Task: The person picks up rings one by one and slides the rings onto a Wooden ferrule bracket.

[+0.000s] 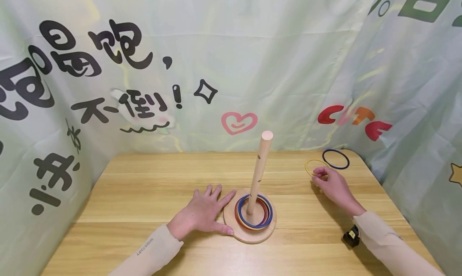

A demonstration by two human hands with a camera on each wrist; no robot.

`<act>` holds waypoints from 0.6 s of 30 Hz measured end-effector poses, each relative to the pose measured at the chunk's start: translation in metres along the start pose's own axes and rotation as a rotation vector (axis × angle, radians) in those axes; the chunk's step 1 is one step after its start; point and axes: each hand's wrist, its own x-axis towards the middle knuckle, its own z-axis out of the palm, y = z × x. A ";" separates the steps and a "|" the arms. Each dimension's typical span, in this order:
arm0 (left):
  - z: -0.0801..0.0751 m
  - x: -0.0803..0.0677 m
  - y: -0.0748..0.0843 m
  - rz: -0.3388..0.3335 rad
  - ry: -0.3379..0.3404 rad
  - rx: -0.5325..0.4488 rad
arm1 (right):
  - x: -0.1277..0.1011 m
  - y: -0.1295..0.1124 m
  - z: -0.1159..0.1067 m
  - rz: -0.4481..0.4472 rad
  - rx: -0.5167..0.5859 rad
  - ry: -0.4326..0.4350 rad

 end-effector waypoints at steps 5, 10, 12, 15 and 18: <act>0.003 0.001 -0.001 0.009 0.004 -0.001 | 0.006 0.009 0.001 -0.009 -0.041 -0.014; 0.008 0.004 -0.003 0.011 0.007 0.009 | 0.010 0.016 0.002 -0.028 -0.092 -0.015; 0.010 0.004 -0.003 0.006 0.009 0.009 | 0.011 0.016 0.002 -0.040 -0.111 -0.021; 0.011 0.004 -0.003 0.001 0.007 0.010 | 0.012 0.015 0.002 -0.056 -0.131 -0.036; 0.009 0.003 -0.003 0.002 0.007 0.011 | 0.010 0.013 0.002 -0.060 -0.142 -0.049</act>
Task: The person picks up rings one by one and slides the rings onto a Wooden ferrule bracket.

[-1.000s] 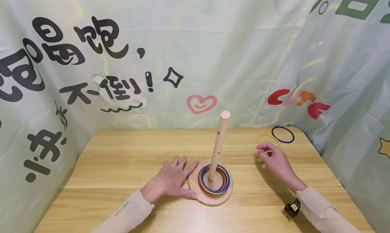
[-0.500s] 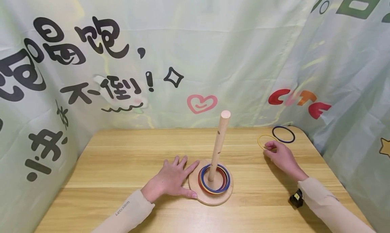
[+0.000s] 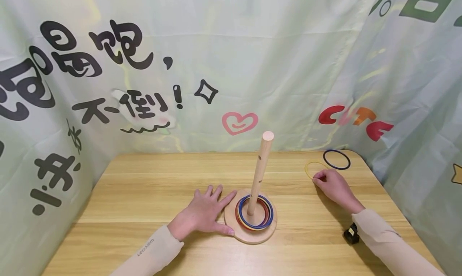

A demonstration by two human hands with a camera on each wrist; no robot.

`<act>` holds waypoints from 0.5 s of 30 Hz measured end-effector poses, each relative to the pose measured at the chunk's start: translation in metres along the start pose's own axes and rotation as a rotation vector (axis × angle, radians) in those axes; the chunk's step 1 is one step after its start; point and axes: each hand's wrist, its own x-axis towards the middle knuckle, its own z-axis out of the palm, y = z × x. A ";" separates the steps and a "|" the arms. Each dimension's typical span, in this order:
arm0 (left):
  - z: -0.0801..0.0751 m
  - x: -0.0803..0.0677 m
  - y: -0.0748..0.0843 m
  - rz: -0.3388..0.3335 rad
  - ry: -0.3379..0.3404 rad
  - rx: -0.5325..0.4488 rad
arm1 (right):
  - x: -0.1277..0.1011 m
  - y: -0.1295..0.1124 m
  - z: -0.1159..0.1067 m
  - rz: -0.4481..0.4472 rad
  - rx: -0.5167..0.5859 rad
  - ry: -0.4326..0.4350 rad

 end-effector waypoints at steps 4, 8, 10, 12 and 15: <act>-0.005 -0.001 0.002 -0.001 -0.003 -0.003 | -0.005 -0.007 0.000 0.004 -0.008 -0.009; -0.008 -0.003 0.003 -0.005 -0.006 -0.010 | -0.012 -0.018 -0.001 -0.014 0.007 -0.007; -0.009 -0.003 0.003 -0.006 -0.006 -0.010 | -0.016 -0.023 -0.002 -0.037 0.012 0.008; -0.009 -0.003 0.003 -0.005 -0.005 -0.007 | -0.020 -0.027 -0.002 -0.067 0.014 0.037; -0.008 -0.003 0.003 -0.009 -0.008 -0.011 | -0.025 -0.033 -0.003 -0.108 0.016 0.101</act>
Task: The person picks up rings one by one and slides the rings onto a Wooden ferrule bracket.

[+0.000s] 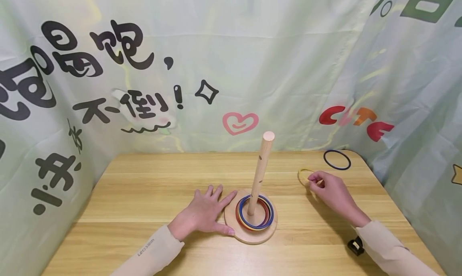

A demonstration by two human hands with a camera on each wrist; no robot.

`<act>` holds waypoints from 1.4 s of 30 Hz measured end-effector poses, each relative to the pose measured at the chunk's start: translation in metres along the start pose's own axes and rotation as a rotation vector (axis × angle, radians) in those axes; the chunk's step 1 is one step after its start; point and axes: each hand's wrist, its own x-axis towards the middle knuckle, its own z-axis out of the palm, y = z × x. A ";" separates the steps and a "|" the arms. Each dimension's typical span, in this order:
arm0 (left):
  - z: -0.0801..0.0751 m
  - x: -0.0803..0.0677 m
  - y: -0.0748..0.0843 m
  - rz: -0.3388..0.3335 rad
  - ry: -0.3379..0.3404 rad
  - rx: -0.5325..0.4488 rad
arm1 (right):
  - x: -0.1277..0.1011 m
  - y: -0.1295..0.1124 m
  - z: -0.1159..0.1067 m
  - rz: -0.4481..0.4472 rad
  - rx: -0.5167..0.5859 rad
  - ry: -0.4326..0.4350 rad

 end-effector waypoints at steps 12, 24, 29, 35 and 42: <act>0.002 0.000 0.001 0.005 -0.002 -0.001 | -0.025 -0.029 -0.018 -0.118 0.021 0.107; 0.006 0.001 -0.001 0.006 0.003 0.016 | -0.047 -0.070 -0.025 -0.249 0.129 0.122; 0.003 0.000 0.001 0.005 0.003 0.000 | -0.055 -0.090 -0.031 -0.251 0.180 0.120; 0.003 0.001 0.001 -0.001 0.001 0.006 | -0.063 -0.115 -0.045 -0.169 0.267 0.099; 0.002 0.000 0.000 -0.003 -0.006 0.000 | -0.065 -0.140 -0.054 -0.211 0.421 0.122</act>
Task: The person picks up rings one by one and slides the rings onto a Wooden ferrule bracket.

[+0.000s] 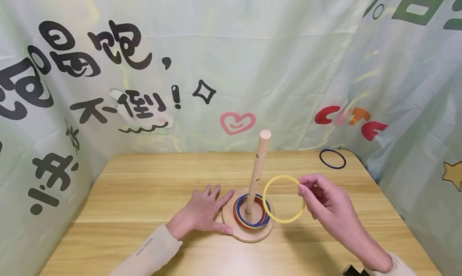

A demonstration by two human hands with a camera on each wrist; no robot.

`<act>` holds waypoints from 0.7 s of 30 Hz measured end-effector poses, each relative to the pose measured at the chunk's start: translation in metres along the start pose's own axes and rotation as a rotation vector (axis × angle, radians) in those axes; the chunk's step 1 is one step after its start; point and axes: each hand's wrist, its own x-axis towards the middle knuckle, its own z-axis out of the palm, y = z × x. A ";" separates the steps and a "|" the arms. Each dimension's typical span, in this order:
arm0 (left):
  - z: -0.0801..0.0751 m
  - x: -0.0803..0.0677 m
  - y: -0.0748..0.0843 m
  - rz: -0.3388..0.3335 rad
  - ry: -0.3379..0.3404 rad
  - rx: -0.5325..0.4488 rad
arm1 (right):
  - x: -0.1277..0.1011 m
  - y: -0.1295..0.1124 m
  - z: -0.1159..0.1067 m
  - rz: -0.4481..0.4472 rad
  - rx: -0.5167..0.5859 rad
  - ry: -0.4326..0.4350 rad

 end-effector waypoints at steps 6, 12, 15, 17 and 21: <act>0.000 -0.001 -0.002 -0.005 -0.012 -0.003 | 0.011 -0.019 0.001 -0.089 0.162 0.079; 0.002 0.001 -0.002 0.004 -0.014 0.015 | 0.025 -0.034 0.001 -0.199 0.418 0.176; 0.003 0.002 -0.002 -0.001 -0.014 0.008 | 0.031 -0.040 0.000 -0.202 0.462 0.216; 0.002 0.002 -0.001 -0.002 -0.018 -0.001 | 0.033 -0.045 -0.002 -0.171 0.449 0.234; -0.004 0.001 0.000 0.000 -0.025 -0.036 | 0.038 -0.057 -0.002 -0.086 0.415 0.254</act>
